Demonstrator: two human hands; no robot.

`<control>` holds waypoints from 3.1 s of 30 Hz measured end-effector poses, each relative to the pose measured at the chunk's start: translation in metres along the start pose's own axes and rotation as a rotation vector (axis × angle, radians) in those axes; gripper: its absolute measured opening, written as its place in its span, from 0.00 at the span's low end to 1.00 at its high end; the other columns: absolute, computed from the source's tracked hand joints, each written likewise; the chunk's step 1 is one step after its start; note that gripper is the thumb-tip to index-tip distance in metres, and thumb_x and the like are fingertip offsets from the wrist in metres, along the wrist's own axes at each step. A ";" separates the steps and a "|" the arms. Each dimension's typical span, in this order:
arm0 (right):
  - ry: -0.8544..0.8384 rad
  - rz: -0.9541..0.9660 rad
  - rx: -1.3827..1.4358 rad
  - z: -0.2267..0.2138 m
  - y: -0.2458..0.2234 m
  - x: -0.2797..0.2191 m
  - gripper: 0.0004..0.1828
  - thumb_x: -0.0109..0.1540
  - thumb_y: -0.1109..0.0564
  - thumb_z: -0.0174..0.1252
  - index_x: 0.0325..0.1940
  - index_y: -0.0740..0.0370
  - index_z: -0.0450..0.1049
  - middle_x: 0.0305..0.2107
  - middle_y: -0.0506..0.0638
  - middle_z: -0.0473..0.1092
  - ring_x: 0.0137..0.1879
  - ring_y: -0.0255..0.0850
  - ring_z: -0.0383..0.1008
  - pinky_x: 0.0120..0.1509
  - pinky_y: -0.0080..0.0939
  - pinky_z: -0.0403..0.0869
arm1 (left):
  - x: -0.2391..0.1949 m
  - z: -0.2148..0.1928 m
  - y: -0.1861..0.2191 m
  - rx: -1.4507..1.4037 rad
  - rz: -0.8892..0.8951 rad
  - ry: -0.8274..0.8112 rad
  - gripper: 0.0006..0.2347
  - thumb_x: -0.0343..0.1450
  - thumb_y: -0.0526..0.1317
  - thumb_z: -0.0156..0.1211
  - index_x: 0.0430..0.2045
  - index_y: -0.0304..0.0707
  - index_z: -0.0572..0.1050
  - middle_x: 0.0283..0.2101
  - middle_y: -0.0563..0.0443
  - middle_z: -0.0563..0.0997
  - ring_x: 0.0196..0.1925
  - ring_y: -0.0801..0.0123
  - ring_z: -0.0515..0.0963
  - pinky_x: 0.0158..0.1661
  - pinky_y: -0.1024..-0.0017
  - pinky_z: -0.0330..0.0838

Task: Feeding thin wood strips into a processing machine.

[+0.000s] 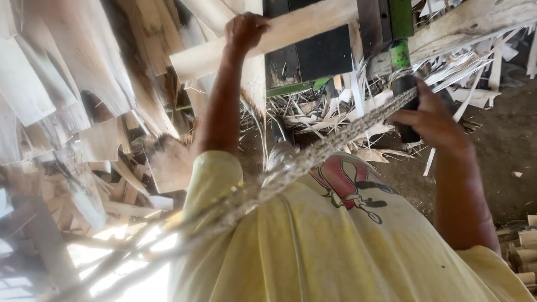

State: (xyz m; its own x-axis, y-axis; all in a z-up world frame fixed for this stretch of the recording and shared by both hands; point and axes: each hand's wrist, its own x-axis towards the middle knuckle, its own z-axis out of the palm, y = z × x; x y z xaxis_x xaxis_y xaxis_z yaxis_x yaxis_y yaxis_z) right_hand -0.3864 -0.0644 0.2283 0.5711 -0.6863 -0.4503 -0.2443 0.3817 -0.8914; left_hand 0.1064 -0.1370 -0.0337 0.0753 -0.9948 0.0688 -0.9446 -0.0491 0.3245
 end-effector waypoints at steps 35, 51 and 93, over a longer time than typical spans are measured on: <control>0.207 -0.135 0.369 -0.013 0.082 0.008 0.26 0.67 0.55 0.57 0.68 0.65 0.66 0.35 0.52 0.71 0.35 0.39 0.74 0.39 0.39 0.79 | -0.026 -0.045 0.023 -1.344 -0.621 0.313 0.11 0.74 0.39 0.61 0.47 0.35 0.74 0.37 0.40 0.86 0.34 0.59 0.88 0.28 0.67 0.88; -0.186 -0.069 0.124 0.111 0.175 0.072 0.16 0.71 0.55 0.55 0.59 0.68 0.73 0.39 0.56 0.76 0.28 0.40 0.78 0.27 0.36 0.77 | -0.234 -0.057 0.168 -1.539 -0.829 0.421 0.20 0.72 0.33 0.59 0.57 0.26 0.60 0.48 0.25 0.78 0.44 0.47 0.84 0.39 0.49 0.88; 0.564 -0.614 -0.724 0.360 0.173 0.142 0.25 0.71 0.52 0.61 0.67 0.69 0.67 0.58 0.65 0.71 0.58 0.53 0.75 0.63 0.50 0.77 | -0.456 -0.268 -0.117 -0.909 -0.700 0.454 0.32 0.72 0.48 0.60 0.72 0.45 0.55 0.78 0.46 0.59 0.28 0.36 0.68 0.48 0.51 0.81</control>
State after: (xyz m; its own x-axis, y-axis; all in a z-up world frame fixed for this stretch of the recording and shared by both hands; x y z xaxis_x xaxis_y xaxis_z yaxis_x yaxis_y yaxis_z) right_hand -0.0654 0.1266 0.0280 0.3576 -0.8894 0.2848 -0.5483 -0.4468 -0.7069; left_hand 0.2685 0.3468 0.1497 0.7510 -0.6491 -0.1212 -0.1048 -0.2984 0.9487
